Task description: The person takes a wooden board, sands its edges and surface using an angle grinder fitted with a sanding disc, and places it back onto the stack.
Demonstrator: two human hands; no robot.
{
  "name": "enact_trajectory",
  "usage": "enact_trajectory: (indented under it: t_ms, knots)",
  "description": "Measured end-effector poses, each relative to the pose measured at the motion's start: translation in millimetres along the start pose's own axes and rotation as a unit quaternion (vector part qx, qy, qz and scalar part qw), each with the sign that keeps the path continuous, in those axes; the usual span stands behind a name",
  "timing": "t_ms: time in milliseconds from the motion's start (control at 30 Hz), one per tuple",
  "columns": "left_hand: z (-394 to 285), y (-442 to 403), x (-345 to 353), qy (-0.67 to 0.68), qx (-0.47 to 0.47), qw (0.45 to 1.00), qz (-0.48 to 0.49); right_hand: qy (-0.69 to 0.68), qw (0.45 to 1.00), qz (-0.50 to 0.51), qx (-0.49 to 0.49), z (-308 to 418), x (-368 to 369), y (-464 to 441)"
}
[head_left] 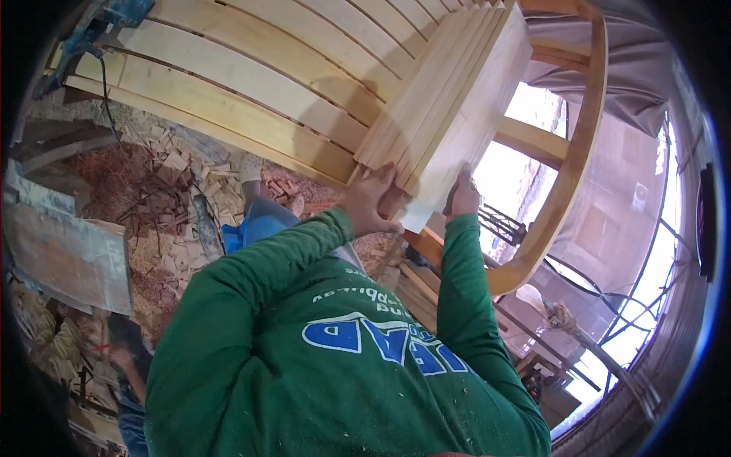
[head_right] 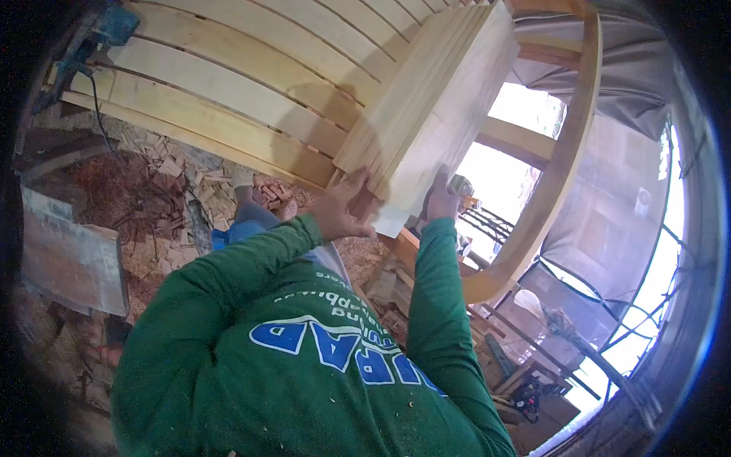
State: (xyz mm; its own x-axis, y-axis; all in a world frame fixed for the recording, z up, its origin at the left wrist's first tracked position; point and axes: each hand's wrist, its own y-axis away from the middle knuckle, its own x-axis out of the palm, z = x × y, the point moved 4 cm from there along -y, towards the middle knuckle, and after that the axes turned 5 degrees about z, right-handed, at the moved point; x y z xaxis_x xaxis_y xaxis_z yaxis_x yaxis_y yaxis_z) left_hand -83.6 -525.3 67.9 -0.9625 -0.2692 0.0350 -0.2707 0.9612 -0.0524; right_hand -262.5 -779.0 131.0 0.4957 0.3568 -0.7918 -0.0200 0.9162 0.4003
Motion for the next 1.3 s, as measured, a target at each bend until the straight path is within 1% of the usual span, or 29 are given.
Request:
enact_trajectory:
  t_ms: [67,167,233,267,300,367,433,500,533,600,667,767,867,933,967,1000,1100,1133,1167,1200,1233,1267,1300]
  knots:
    - [-4,8,-17,0.012,-0.039,0.999,0.022,-0.035,0.999,0.003,0.010,3,3,4]
    - [-16,13,-21,-0.038,-0.048,0.998,-0.031,-0.126,0.992,0.011,0.022,20,11,24]
    - [-25,17,-6,0.011,-0.106,0.992,-0.066,-0.136,0.987,0.046,0.066,32,9,36]
    - [-28,18,0,0.033,-0.135,0.987,-0.082,-0.099,0.992,0.048,0.056,21,7,27]
    - [-32,16,-1,0.008,-0.148,0.987,-0.060,-0.066,0.996,0.049,0.045,5,5,9]
    - [-43,10,-8,-0.044,-0.176,0.983,-0.017,-0.049,0.997,0.049,0.042,-11,-2,-7]
    - [-39,8,11,-0.058,-0.145,0.982,-0.102,-0.050,0.997,0.059,0.026,-9,2,-9]
    - [-27,6,27,0.009,-0.165,0.978,-0.127,-0.082,0.994,0.074,0.016,-1,4,1]
    - [-21,2,32,0.089,-0.196,0.971,-0.109,-0.096,0.992,0.081,0.012,3,6,3]
    - [-28,-7,39,0.110,-0.178,0.968,-0.141,-0.127,0.987,0.095,0.008,9,9,7]
    - [-38,-12,36,0.044,-0.232,0.963,-0.134,-0.155,0.982,0.104,0.006,15,13,11]
    - [-29,-12,46,0.100,-0.240,0.951,-0.165,-0.169,0.981,0.090,0.016,26,14,22]
    - [-34,-11,36,0.104,-0.275,0.948,-0.126,-0.140,0.986,0.091,0.024,19,11,10]
    - [-10,-18,56,0.087,-0.228,0.949,-0.199,-0.108,0.989,0.094,0.036,31,14,21]
    - [-2,-20,59,0.080,-0.202,0.947,-0.236,-0.140,0.985,0.099,0.021,38,20,28]
    - [-5,-20,52,0.082,-0.204,0.948,-0.231,-0.172,0.980,0.103,0.006,43,23,33]
    - [-14,-23,44,0.090,-0.202,0.953,-0.205,-0.160,0.980,0.112,0.031,47,19,28]
    - [-13,-24,41,0.085,-0.198,0.957,-0.192,-0.124,0.984,0.117,0.053,51,19,27]
    - [-13,-26,39,0.080,-0.195,0.961,-0.178,-0.108,0.986,0.119,0.048,53,20,29]
    - [-20,-21,22,0.026,-0.210,0.974,-0.079,-0.091,0.987,0.121,0.043,58,22,33]
    - [-1,-25,19,-0.063,-0.156,0.985,-0.037,-0.093,0.989,0.115,0.011,63,28,44]
    - [12,-33,24,-0.147,-0.096,0.985,0.011,-0.061,0.993,0.091,-0.031,44,32,21]
    - [7,-33,23,-0.173,-0.117,0.978,0.024,-0.026,0.995,0.064,-0.071,22,36,-5]
